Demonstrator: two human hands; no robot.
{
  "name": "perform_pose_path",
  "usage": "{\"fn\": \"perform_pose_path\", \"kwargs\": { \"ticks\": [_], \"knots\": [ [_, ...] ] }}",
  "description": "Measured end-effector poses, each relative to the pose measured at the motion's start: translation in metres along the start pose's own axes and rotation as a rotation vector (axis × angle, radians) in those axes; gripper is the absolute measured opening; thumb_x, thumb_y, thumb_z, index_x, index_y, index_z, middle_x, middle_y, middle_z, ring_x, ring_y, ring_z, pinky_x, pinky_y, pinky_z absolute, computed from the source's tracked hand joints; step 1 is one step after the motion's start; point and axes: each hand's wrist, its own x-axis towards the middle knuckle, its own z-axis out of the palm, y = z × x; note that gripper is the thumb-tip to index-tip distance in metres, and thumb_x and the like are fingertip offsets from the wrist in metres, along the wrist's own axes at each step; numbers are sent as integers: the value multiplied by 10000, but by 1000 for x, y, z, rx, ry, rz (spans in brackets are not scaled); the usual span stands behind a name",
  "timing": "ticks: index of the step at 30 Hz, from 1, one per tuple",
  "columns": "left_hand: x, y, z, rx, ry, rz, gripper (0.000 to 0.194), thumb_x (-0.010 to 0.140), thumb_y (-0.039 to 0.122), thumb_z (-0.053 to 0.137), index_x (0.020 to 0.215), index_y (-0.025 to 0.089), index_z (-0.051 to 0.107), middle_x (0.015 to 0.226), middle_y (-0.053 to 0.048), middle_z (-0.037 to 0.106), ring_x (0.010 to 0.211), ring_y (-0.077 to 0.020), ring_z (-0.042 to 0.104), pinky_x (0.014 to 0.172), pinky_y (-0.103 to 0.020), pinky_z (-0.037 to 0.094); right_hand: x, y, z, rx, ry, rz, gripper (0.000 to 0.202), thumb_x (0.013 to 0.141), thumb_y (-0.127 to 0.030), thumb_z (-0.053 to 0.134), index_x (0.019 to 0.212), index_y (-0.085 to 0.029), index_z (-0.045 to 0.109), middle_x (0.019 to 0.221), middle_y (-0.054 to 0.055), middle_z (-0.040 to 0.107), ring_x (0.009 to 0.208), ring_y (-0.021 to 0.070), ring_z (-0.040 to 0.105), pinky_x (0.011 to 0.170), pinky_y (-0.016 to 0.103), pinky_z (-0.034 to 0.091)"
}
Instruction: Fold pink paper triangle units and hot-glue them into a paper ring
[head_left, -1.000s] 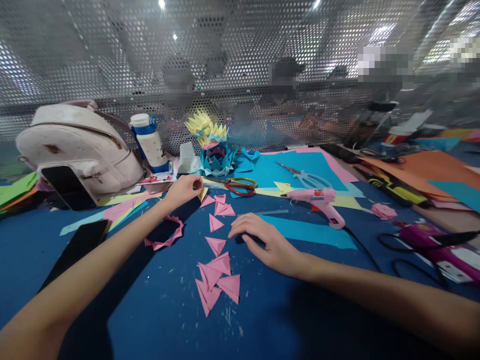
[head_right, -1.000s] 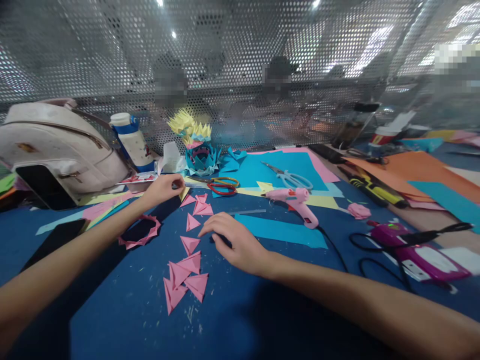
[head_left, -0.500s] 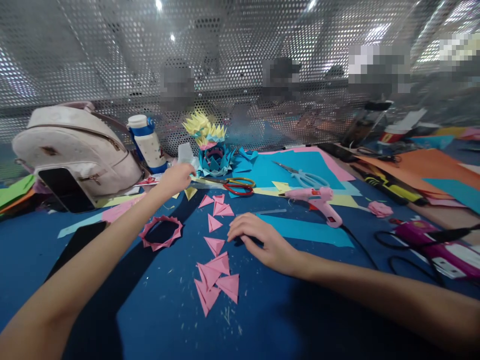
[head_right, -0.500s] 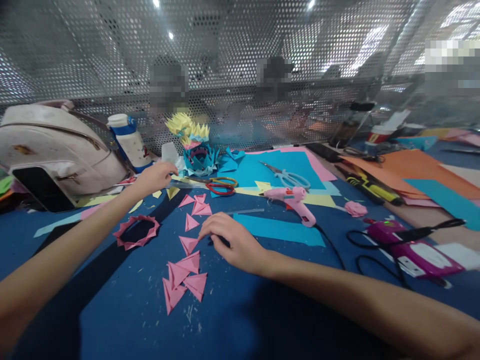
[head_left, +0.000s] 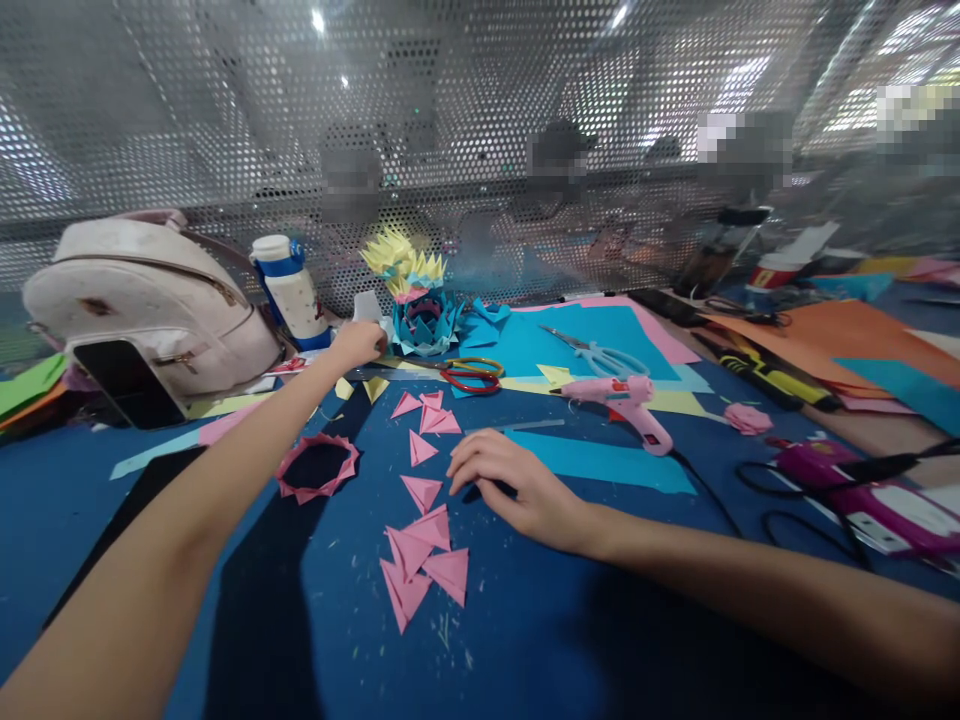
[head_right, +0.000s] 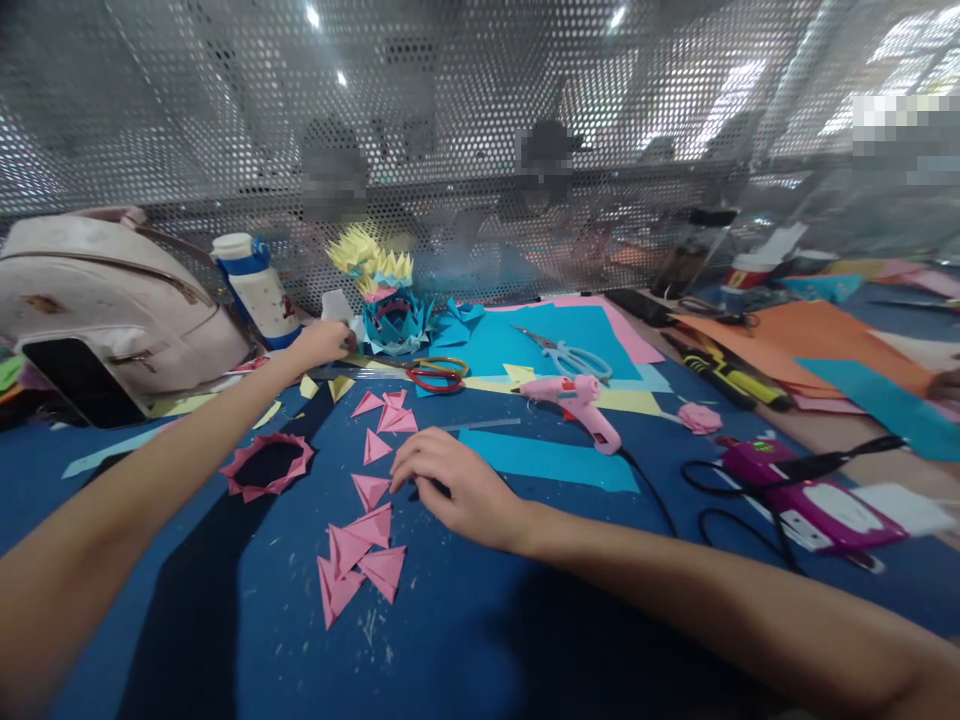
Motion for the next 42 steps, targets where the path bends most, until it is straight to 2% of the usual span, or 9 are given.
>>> {"fn": "perform_pose_path", "kwargs": {
  "ticks": [5, 10, 14, 19, 23, 27, 32, 37, 42],
  "knots": [
    [-9, 3, -7, -117, 16, 41, 310, 957, 327, 610, 1213, 154, 588, 1212, -98, 609, 1034, -233, 631, 875, -435, 549, 0, 0, 0, -3, 4, 1, 348, 872, 25, 392, 954, -202, 644, 1011, 57, 651, 1065, 188, 563, 960, 407, 468],
    [-33, 16, -19, -355, 71, 110, 244, 954, 320, 616, 1111, 134, 621, 1083, -73, 648, 928, -198, 652, 816, -391, 561, -1, 1, 1, 8, 10, -1, 337, 894, 5, 392, 973, -211, 638, 1027, 55, 650, 1053, 193, 561, 961, 416, 464],
    [-67, 48, -27, -614, 88, 196, 101, 896, 228, 608, 871, 133, 629, 838, -34, 669, 769, -153, 651, 763, -305, 553, -1, 2, 1, 28, 38, 29, 304, 942, -51, 387, 1031, -214, 628, 1031, 62, 647, 1045, 199, 561, 954, 418, 464],
    [-109, 99, -37, -894, 19, 292, 90, 830, 244, 596, 831, 167, 643, 841, -29, 688, 735, -142, 642, 721, -273, 536, -2, 2, 0, 95, 99, 199, 219, 980, -152, 418, 1118, -214, 576, 1074, 66, 624, 990, 185, 585, 874, 365, 495],
    [-130, 124, -42, -1049, -77, 307, 74, 828, 234, 603, 830, 177, 650, 797, -17, 675, 663, -127, 634, 661, -261, 520, -2, 6, 3, 171, 213, 316, 86, 967, -254, 501, 1035, -205, 516, 982, 36, 580, 863, 155, 576, 792, 307, 490],
    [-138, 133, -41, -1184, -148, 273, 49, 818, 224, 610, 817, 175, 617, 723, -5, 649, 603, -116, 631, 596, -242, 507, -2, 13, 5, 222, 290, 374, 151, 923, -316, 584, 960, -211, 483, 908, 5, 526, 799, 140, 541, 708, 266, 466],
    [-141, 137, -35, -1326, -149, 194, 113, 788, 223, 651, 791, 189, 543, 679, 9, 637, 605, -126, 672, 566, -225, 516, -1, 14, 4, 241, 230, 415, 158, 918, -339, 599, 906, -202, 521, 851, -5, 559, 760, 136, 533, 656, 251, 438],
    [-143, 141, -29, -1396, -153, 148, 141, 813, 269, 672, 911, 172, 644, 705, -23, 690, 594, -139, 693, 581, -242, 540, -2, 14, 4, 250, 193, 418, 153, 923, -342, 595, 905, -200, 540, 809, -10, 585, 740, 136, 560, 685, 266, 459],
    [-145, 145, -26, -1456, -155, 118, 218, 790, 279, 708, 965, 150, 691, 642, -27, 698, 587, -164, 710, 591, -258, 573, -3, 13, 5, 371, 148, 438, 201, 944, -392, 561, 929, -193, 535, 827, 10, 619, 767, 148, 609, 725, 290, 495]
  ]
}}
